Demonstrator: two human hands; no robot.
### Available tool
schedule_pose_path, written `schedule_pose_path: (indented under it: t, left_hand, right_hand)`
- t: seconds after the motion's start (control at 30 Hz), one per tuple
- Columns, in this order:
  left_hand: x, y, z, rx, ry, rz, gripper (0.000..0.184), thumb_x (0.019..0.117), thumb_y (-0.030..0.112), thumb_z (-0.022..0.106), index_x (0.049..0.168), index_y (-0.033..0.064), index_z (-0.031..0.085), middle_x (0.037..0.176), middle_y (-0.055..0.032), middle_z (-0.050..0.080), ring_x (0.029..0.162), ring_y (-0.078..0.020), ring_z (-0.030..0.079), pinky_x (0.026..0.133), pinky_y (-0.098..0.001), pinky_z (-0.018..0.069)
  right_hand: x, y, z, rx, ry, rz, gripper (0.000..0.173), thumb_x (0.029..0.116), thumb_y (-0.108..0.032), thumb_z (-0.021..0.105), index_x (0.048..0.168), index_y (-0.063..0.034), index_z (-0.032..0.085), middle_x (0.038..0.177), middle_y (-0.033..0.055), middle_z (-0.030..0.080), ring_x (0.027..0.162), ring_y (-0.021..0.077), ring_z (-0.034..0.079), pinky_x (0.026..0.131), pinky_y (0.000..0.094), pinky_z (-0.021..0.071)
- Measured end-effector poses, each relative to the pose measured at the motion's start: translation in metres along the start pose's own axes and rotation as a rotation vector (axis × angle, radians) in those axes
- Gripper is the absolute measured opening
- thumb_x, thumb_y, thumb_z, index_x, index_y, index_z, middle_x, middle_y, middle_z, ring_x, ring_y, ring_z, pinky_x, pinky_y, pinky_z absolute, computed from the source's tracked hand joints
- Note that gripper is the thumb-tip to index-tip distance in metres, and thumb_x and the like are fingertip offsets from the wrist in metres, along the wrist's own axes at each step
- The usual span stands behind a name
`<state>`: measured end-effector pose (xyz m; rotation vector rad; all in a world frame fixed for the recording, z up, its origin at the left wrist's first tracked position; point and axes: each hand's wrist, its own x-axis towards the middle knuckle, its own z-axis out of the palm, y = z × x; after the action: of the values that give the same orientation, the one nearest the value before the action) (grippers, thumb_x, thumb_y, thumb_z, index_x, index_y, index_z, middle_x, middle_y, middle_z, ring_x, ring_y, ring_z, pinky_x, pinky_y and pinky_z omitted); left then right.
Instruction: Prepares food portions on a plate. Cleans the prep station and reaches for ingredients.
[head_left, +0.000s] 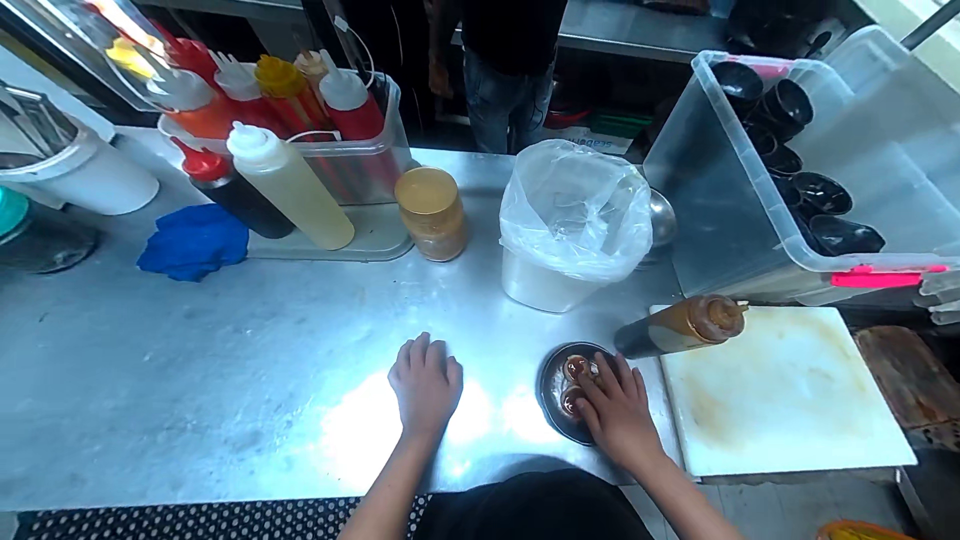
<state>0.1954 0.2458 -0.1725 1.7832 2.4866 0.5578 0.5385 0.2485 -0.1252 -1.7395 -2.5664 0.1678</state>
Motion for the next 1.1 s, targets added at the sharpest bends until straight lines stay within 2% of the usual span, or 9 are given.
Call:
schedule_pose_path:
  t: [0.1,0.2,0.4,0.77,0.83,0.9,0.97,1.03,1.1]
  left_hand:
    - [-0.002,-0.001,0.003,-0.003,0.007,0.005,0.048,0.0981,0.045,0.036,0.121,0.0195,0.069,0.148,-0.0045,0.054,0.141,-0.0296,0.043,0.108,-0.0578,0.0346]
    - [-0.002,-0.001,0.002,0.000,0.004,0.001,0.048,0.0979,0.045,0.037,0.121,0.0189,0.069,0.148,-0.0047,0.054,0.141,-0.0304,0.043,0.107,-0.0578,0.0352]
    - [-0.002,-0.002,0.003,0.002,0.015,0.007,0.048,0.0980,0.045,0.037,0.120,0.0186,0.070,0.148,-0.0051,0.054,0.140,-0.0300,0.044,0.107,-0.0580,0.0355]
    - [-0.001,-0.001,0.002,-0.008,-0.002,0.002,0.047,0.0979,0.045,0.038,0.120,0.0190,0.070,0.148,-0.0053,0.055,0.141,-0.0318,0.044,0.107,-0.0588,0.0355]
    - [-0.002,-0.002,0.003,-0.007,0.002,0.006,0.047,0.0980,0.045,0.037,0.121,0.0191,0.070,0.148,-0.0047,0.054,0.141,-0.0307,0.044,0.107,-0.0583,0.0353]
    - [0.000,-0.001,0.001,-0.004,0.000,0.002,0.047,0.0977,0.045,0.037,0.121,0.0193,0.069,0.148,-0.0044,0.054,0.141,-0.0308,0.043,0.107,-0.0582,0.0355]
    - [0.001,0.000,-0.001,-0.002,-0.003,-0.001,0.047,0.0975,0.045,0.037,0.120,0.0195,0.070,0.148,-0.0044,0.054,0.141,-0.0313,0.043,0.107,-0.0582,0.0359]
    - [0.000,0.001,-0.001,-0.002,0.002,0.001,0.047,0.0970,0.045,0.037,0.119,0.0196,0.070,0.147,-0.0046,0.055,0.141,-0.0307,0.044,0.106,-0.0580,0.0356]
    - [0.000,0.001,0.000,-0.002,0.001,-0.002,0.046,0.0971,0.044,0.037,0.119,0.0198,0.070,0.148,-0.0042,0.055,0.141,-0.0296,0.044,0.107,-0.0578,0.0355]
  right_hand:
    - [0.009,-0.008,0.000,0.021,-0.032,-0.015,0.051,0.1057,-0.058,0.032,0.143,-0.0378,0.060,0.164,0.0055,0.040,0.155,0.0402,0.023,0.122,0.0680,0.0179]
    - [0.024,-0.003,0.002,-0.002,-0.008,0.029,0.050,0.1055,-0.055,0.034,0.141,-0.0341,0.063,0.164,0.0072,0.038,0.155,0.0411,0.023,0.121,0.0682,0.0185]
    - [-0.004,-0.001,-0.001,-0.017,-0.009,0.019,0.051,0.1054,-0.056,0.032,0.141,-0.0347,0.063,0.164,0.0087,0.039,0.153,0.0434,0.026,0.120,0.0700,0.0199]
    - [-0.012,0.003,-0.001,0.064,-0.008,0.045,0.051,0.1049,-0.059,0.033,0.137,-0.0353,0.066,0.163,0.0066,0.040,0.154,0.0415,0.024,0.122,0.0682,0.0181]
    - [-0.007,0.001,-0.001,0.105,0.035,0.064,0.051,0.1048,-0.057,0.035,0.136,-0.0321,0.067,0.161,0.0081,0.043,0.153,0.0419,0.028,0.121,0.0670,0.0219]
    - [0.005,-0.003,-0.004,0.114,0.084,0.136,0.049,0.1032,-0.053,0.041,0.133,-0.0260,0.069,0.155,0.0096,0.051,0.146,0.0404,0.040,0.114,0.0628,0.0351]
    - [0.016,-0.010,-0.008,0.075,0.120,0.228,0.047,0.0979,-0.052,0.050,0.125,-0.0217,0.073,0.134,0.0102,0.064,0.123,0.0363,0.057,0.094,0.0565,0.0480]
    - [0.026,-0.018,-0.012,0.034,0.069,0.310,0.054,0.0921,-0.059,0.057,0.123,-0.0177,0.073,0.119,0.0112,0.066,0.109,0.0344,0.060,0.085,0.0531,0.0500]
    - [0.033,-0.025,-0.013,0.001,0.017,0.349,0.061,0.0873,-0.063,0.062,0.122,-0.0147,0.073,0.117,0.0118,0.066,0.108,0.0344,0.061,0.084,0.0513,0.0507]
